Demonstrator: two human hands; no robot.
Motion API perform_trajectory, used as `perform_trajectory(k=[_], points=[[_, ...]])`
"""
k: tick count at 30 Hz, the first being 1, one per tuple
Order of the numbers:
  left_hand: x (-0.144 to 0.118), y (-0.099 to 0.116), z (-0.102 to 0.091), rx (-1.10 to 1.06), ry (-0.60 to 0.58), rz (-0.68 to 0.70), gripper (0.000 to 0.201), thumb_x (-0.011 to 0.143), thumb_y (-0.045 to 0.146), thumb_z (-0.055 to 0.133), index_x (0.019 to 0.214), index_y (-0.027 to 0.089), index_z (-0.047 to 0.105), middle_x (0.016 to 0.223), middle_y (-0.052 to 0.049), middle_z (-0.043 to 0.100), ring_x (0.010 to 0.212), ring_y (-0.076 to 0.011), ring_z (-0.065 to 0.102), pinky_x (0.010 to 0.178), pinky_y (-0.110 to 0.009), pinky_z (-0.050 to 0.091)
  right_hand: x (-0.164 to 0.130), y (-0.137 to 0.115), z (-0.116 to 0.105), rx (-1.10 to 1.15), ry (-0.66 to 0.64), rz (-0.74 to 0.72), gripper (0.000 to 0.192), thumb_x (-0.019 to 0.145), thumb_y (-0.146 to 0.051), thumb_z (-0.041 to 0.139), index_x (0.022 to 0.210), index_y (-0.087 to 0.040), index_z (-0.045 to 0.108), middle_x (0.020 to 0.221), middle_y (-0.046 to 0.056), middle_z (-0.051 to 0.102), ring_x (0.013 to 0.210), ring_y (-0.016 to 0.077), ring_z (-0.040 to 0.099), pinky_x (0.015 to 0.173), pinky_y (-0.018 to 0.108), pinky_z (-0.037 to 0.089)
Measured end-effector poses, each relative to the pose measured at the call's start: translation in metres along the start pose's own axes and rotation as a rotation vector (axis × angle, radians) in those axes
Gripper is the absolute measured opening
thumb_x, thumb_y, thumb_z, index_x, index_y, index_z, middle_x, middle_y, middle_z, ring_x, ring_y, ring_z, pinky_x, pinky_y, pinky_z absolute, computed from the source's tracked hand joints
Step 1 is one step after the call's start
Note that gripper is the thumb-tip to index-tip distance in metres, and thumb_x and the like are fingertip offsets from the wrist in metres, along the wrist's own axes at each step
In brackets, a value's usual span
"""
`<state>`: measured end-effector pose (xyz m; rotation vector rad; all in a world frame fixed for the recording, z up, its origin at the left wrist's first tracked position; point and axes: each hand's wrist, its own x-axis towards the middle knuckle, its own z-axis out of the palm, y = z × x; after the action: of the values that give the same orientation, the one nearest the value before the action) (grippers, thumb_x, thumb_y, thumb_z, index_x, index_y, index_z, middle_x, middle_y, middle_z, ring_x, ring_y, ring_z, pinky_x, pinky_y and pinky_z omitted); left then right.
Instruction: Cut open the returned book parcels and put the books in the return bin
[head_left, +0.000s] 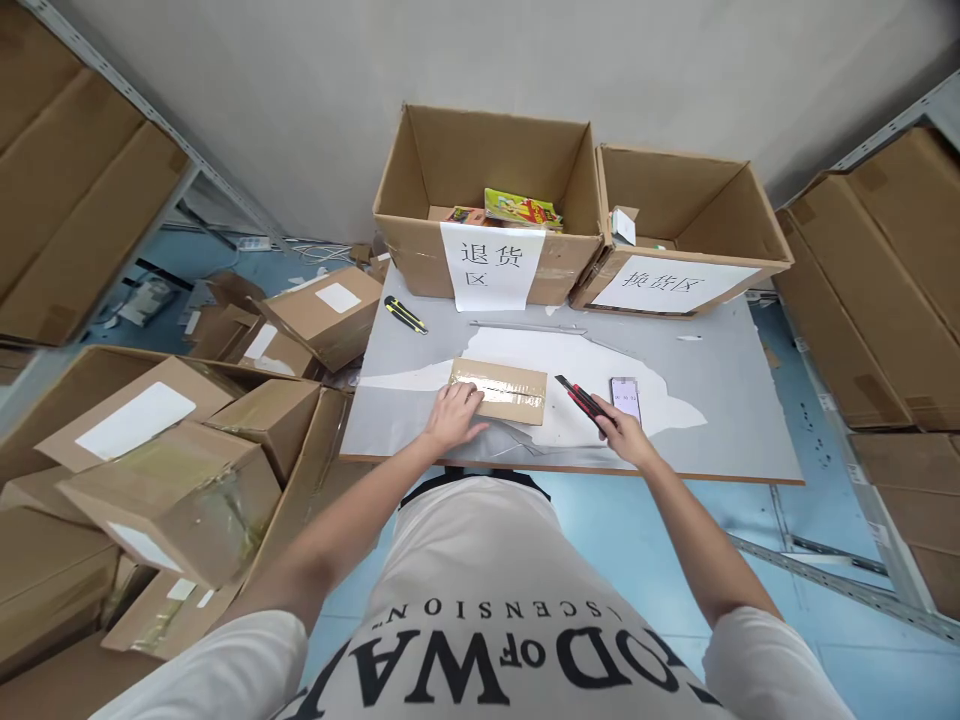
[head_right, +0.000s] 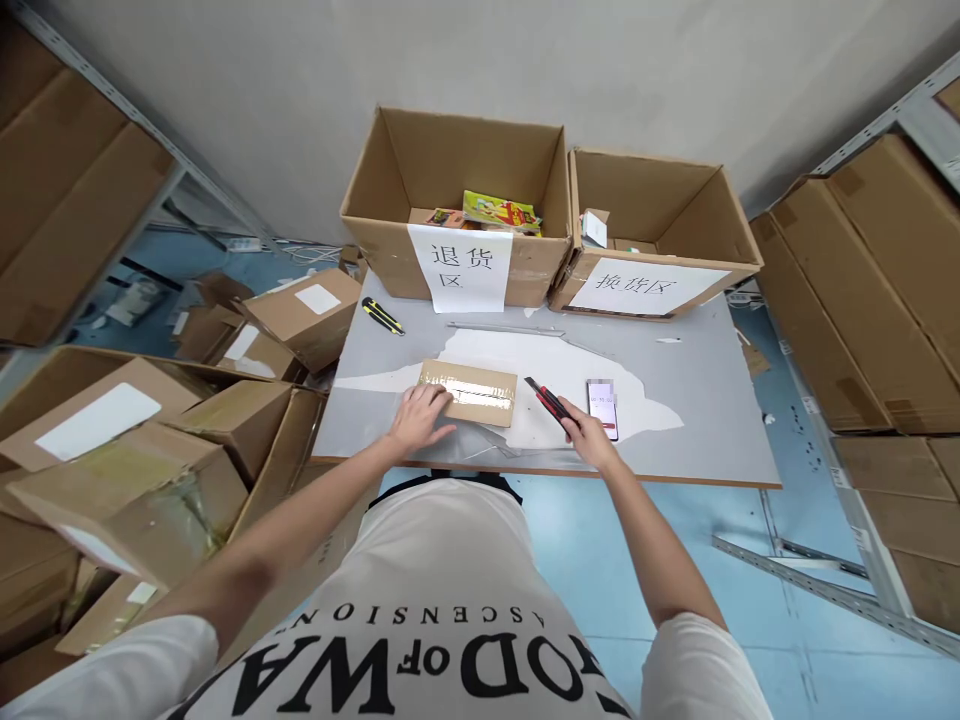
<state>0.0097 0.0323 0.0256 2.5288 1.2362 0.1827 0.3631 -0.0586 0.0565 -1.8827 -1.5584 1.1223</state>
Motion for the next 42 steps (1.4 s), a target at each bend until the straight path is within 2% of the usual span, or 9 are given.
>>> perform_trajectory(k=[2, 6, 11, 18, 21, 31, 34, 37, 42], points=[[0.015, -0.005, -0.006, 0.013, 0.017, 0.003, 0.083, 0.065, 0.06, 0.065, 0.134, 0.02, 0.04, 0.139, -0.016, 0.038, 0.131, -0.0373, 0.03, 0.11, -0.052, 0.017, -0.003, 0.008, 0.028, 0.243, 0.079, 0.097, 0.071, 0.084, -0.054, 0.044, 0.142, -0.014, 0.034, 0.064, 0.0, 0.06, 0.044, 0.0118, 0.046, 0.043, 0.026, 0.042], [0.038, -0.017, -0.01, 0.057, -0.012, 0.006, 0.12, 0.048, 0.072, 0.069, 0.142, 0.013, 0.025, 0.15, -0.021, 0.02, 0.137, -0.0418, 0.014, 0.11, -0.056, 0.008, -0.007, 0.011, 0.073, 0.594, 0.184, 0.177, 0.083, 0.076, -0.058, 0.055, 0.144, -0.018, 0.029, 0.089, 0.008, 0.066, 0.047, 0.0094, 0.047, 0.036, 0.022, 0.036], [0.041, -0.025, -0.005, 0.034, -0.077, 0.013, 0.122, 0.046, 0.072, 0.07, 0.143, 0.012, 0.024, 0.149, -0.021, 0.025, 0.138, -0.0408, 0.016, 0.111, -0.054, 0.012, -0.01, 0.005, 0.095, 0.707, 0.207, 0.203, 0.084, 0.074, -0.059, 0.057, 0.144, -0.022, 0.029, 0.104, 0.011, 0.064, 0.048, 0.0076, 0.048, 0.036, 0.021, 0.035], [0.043, -0.032, 0.004, -0.031, -0.013, 0.06, 0.13, 0.04, 0.076, 0.07, 0.141, 0.006, 0.027, 0.144, -0.024, 0.031, 0.136, -0.0423, 0.019, 0.111, -0.052, 0.019, -0.012, -0.001, 0.096, 0.685, 0.164, 0.203, 0.082, 0.074, -0.058, 0.057, 0.143, -0.022, 0.031, 0.102, 0.011, 0.066, 0.049, 0.0084, 0.048, 0.035, 0.02, 0.034], [0.043, -0.036, 0.007, -0.045, 0.005, 0.075, 0.132, 0.039, 0.076, 0.07, 0.14, 0.004, 0.027, 0.143, -0.025, 0.032, 0.136, -0.0422, 0.018, 0.111, -0.052, 0.019, -0.01, 0.001, 0.093, 0.687, 0.216, 0.192, 0.081, 0.075, -0.056, 0.057, 0.144, -0.023, 0.03, 0.102, 0.01, 0.065, 0.049, 0.0078, 0.047, 0.036, 0.02, 0.035], [0.043, -0.036, 0.006, -0.074, 0.007, 0.071, 0.129, 0.039, 0.077, 0.069, 0.14, 0.007, 0.028, 0.143, -0.023, 0.032, 0.136, -0.0423, 0.019, 0.111, -0.053, 0.019, -0.005, 0.003, 0.096, 0.709, 0.2, 0.198, 0.08, 0.076, -0.055, 0.058, 0.143, -0.023, 0.03, 0.106, 0.011, 0.063, 0.05, 0.0075, 0.049, 0.036, 0.02, 0.035], [0.043, -0.037, 0.008, -0.078, 0.028, 0.082, 0.13, 0.039, 0.077, 0.069, 0.139, 0.005, 0.029, 0.142, -0.024, 0.033, 0.136, -0.0419, 0.019, 0.112, -0.051, 0.019, -0.007, 0.002, 0.097, 0.704, 0.191, 0.196, 0.078, 0.076, -0.054, 0.058, 0.143, -0.024, 0.031, 0.106, 0.011, 0.063, 0.049, 0.0072, 0.048, 0.036, 0.02, 0.036], [0.043, -0.039, 0.011, -0.09, 0.062, 0.108, 0.128, 0.039, 0.076, 0.071, 0.137, 0.003, 0.032, 0.139, -0.025, 0.035, 0.135, -0.0416, 0.021, 0.113, -0.05, 0.019, -0.007, 0.002, 0.091, 0.692, 0.175, 0.195, 0.077, 0.076, -0.054, 0.059, 0.142, -0.024, 0.033, 0.102, 0.01, 0.065, 0.046, 0.0064, 0.046, 0.035, 0.02, 0.034], [0.045, -0.04, 0.013, -0.13, 0.117, 0.125, 0.119, 0.042, 0.071, 0.073, 0.135, 0.007, 0.036, 0.135, -0.024, 0.039, 0.132, -0.042, 0.027, 0.111, -0.053, 0.021, -0.006, 0.006, 0.074, 0.646, 0.097, 0.211, 0.076, 0.074, -0.053, 0.062, 0.14, -0.022, 0.04, 0.089, 0.008, 0.068, 0.041, 0.0063, 0.043, 0.032, 0.019, 0.03]])
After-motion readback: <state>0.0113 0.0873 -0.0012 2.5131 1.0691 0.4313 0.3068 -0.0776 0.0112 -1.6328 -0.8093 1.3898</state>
